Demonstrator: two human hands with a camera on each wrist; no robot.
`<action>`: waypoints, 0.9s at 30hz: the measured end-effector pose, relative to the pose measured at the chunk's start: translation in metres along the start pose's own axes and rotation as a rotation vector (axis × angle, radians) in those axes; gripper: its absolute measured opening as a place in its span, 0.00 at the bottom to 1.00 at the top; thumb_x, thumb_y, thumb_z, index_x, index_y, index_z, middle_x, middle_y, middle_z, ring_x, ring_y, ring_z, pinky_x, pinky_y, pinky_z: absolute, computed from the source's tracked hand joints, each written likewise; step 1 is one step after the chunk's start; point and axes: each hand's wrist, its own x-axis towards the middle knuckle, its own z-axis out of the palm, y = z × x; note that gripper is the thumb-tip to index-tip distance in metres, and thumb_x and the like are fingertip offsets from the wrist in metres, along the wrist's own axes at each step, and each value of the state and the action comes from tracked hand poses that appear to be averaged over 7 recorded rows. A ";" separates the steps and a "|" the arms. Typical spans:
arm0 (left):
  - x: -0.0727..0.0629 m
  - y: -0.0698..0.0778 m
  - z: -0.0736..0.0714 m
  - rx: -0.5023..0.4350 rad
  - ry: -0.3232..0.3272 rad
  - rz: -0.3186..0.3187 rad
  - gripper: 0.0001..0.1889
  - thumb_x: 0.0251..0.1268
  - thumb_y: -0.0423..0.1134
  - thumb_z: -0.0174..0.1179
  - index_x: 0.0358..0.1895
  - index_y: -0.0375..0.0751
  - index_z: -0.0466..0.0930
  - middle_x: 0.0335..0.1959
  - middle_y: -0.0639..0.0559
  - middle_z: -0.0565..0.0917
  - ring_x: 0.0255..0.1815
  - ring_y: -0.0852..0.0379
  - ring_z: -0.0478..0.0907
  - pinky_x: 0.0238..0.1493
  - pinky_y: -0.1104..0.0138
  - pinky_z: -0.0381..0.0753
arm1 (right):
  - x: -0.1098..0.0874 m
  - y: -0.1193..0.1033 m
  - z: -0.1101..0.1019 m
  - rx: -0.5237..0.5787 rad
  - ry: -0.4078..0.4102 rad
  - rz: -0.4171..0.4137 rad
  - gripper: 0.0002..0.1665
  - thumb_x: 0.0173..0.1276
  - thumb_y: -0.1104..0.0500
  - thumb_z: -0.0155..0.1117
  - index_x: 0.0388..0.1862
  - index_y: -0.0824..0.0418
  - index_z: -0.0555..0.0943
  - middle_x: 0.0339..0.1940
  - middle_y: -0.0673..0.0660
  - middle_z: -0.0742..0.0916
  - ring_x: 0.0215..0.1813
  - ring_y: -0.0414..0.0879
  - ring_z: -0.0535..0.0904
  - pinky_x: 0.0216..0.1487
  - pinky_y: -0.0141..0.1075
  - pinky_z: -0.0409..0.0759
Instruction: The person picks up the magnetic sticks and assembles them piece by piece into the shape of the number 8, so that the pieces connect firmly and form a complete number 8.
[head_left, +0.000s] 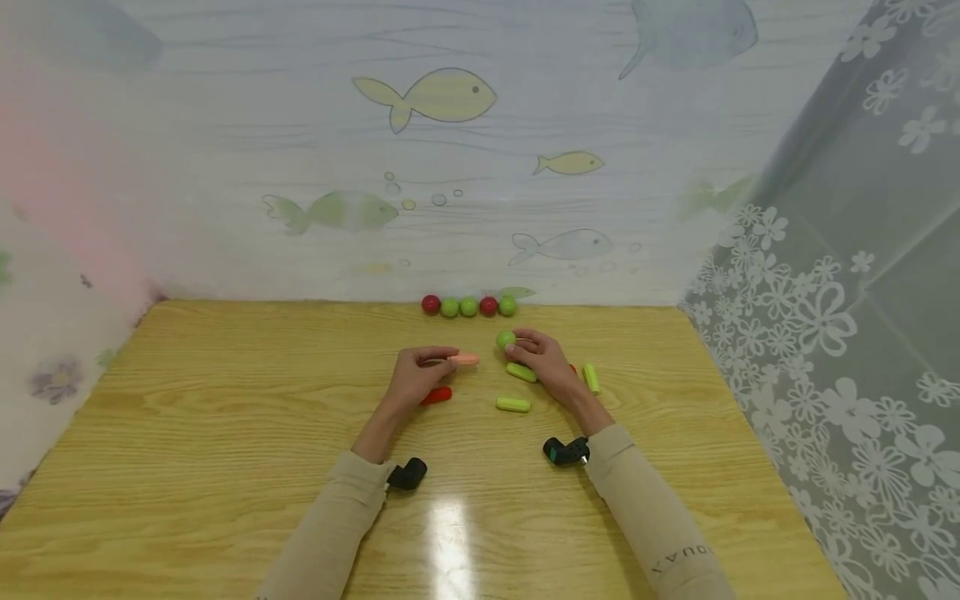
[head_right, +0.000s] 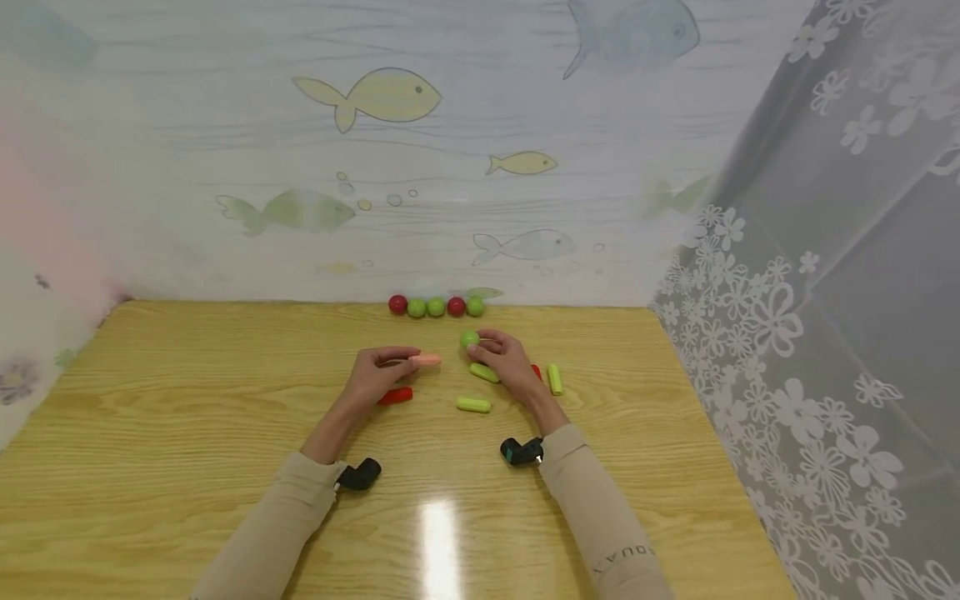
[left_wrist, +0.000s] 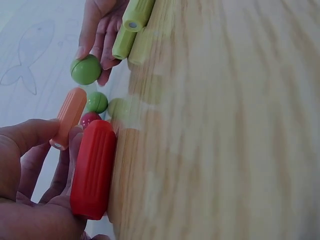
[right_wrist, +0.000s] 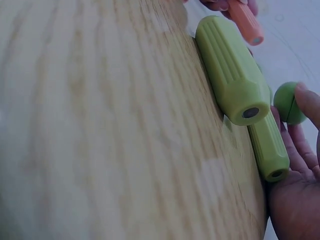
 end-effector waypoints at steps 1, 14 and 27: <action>0.001 0.000 -0.001 0.008 0.002 0.004 0.16 0.72 0.33 0.63 0.58 0.28 0.83 0.56 0.31 0.84 0.53 0.40 0.85 0.46 0.67 0.86 | 0.001 0.000 0.000 -0.010 -0.001 -0.002 0.32 0.79 0.57 0.59 0.77 0.66 0.65 0.68 0.70 0.79 0.56 0.41 0.83 0.54 0.30 0.81; 0.011 0.002 -0.005 0.027 0.031 0.016 0.14 0.70 0.31 0.65 0.55 0.29 0.85 0.53 0.33 0.85 0.47 0.49 0.86 0.42 0.70 0.85 | 0.008 -0.003 0.006 -0.102 -0.023 -0.007 0.29 0.80 0.54 0.58 0.72 0.67 0.69 0.62 0.66 0.83 0.58 0.45 0.84 0.56 0.32 0.81; 0.017 0.003 -0.004 0.029 0.028 0.044 0.15 0.70 0.31 0.64 0.56 0.28 0.84 0.55 0.30 0.84 0.51 0.43 0.85 0.45 0.67 0.86 | 0.009 -0.006 0.005 -0.132 -0.033 0.016 0.30 0.80 0.53 0.58 0.73 0.66 0.68 0.63 0.66 0.83 0.59 0.48 0.82 0.60 0.37 0.78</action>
